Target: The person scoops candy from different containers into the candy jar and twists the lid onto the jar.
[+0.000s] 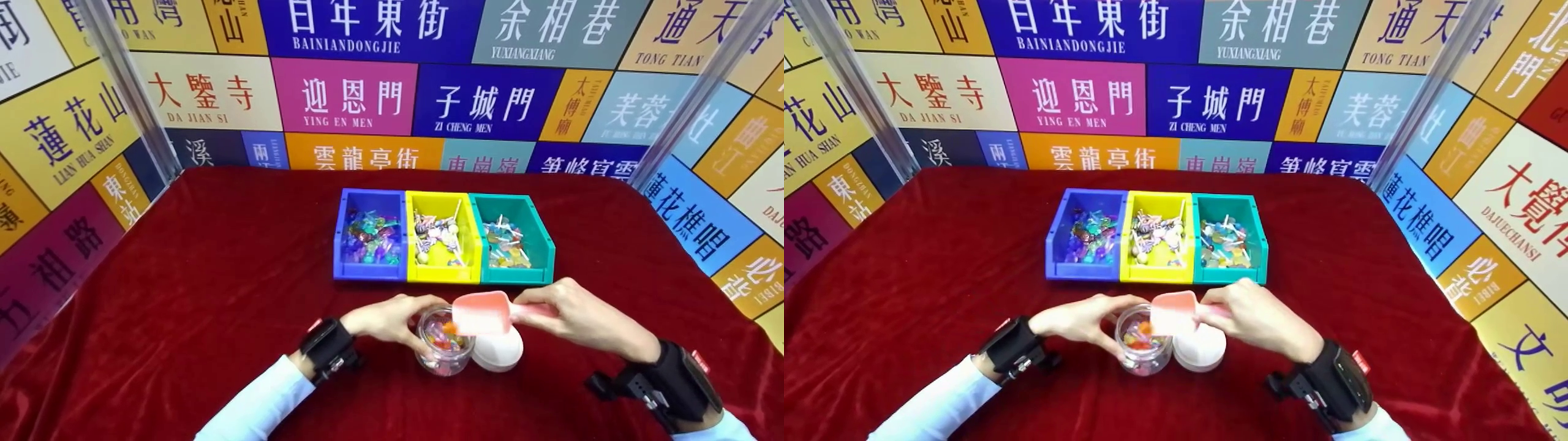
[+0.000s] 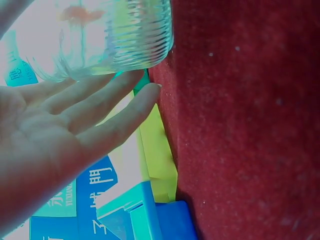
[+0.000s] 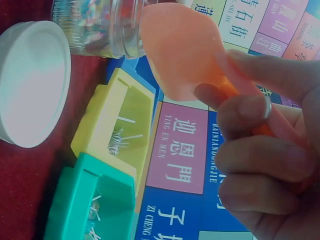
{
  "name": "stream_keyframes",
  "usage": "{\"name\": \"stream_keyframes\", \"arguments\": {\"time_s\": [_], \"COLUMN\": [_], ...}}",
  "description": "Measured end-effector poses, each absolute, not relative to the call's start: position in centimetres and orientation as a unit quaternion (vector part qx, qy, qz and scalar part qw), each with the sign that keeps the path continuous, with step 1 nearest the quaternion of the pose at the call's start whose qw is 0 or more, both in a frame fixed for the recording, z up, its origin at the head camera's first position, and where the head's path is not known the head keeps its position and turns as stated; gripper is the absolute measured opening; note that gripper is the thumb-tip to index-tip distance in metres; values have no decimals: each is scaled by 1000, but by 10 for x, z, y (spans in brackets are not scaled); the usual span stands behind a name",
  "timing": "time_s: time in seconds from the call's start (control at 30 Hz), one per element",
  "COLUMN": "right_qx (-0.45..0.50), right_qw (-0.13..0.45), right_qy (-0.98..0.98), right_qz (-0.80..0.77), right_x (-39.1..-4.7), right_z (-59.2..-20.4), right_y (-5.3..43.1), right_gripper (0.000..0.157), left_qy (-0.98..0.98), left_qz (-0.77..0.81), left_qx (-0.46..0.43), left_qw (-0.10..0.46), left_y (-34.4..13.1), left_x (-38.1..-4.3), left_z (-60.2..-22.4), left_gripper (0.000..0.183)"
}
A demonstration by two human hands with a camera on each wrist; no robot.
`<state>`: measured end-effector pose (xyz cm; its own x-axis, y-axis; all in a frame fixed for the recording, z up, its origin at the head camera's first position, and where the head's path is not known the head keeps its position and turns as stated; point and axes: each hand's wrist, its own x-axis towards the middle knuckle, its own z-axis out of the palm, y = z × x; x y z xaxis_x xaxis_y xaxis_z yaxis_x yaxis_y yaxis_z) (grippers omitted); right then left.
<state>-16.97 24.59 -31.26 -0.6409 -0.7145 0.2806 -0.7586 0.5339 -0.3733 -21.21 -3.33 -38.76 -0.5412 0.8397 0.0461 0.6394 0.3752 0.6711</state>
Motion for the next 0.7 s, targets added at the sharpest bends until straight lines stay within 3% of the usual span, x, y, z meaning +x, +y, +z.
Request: {"name": "stream_keyframes", "arguments": {"time_s": [0.7], "right_qx": [395], "right_qw": [15], "right_qy": [-883], "right_qz": [252], "right_x": [-176], "right_z": [-319], "right_y": [252], "right_gripper": [9], "left_qy": [822], "left_qz": [309], "left_qx": [453], "left_qw": [152], "left_y": [-33], "left_x": [-212], "left_z": [-384], "left_gripper": [69]}}
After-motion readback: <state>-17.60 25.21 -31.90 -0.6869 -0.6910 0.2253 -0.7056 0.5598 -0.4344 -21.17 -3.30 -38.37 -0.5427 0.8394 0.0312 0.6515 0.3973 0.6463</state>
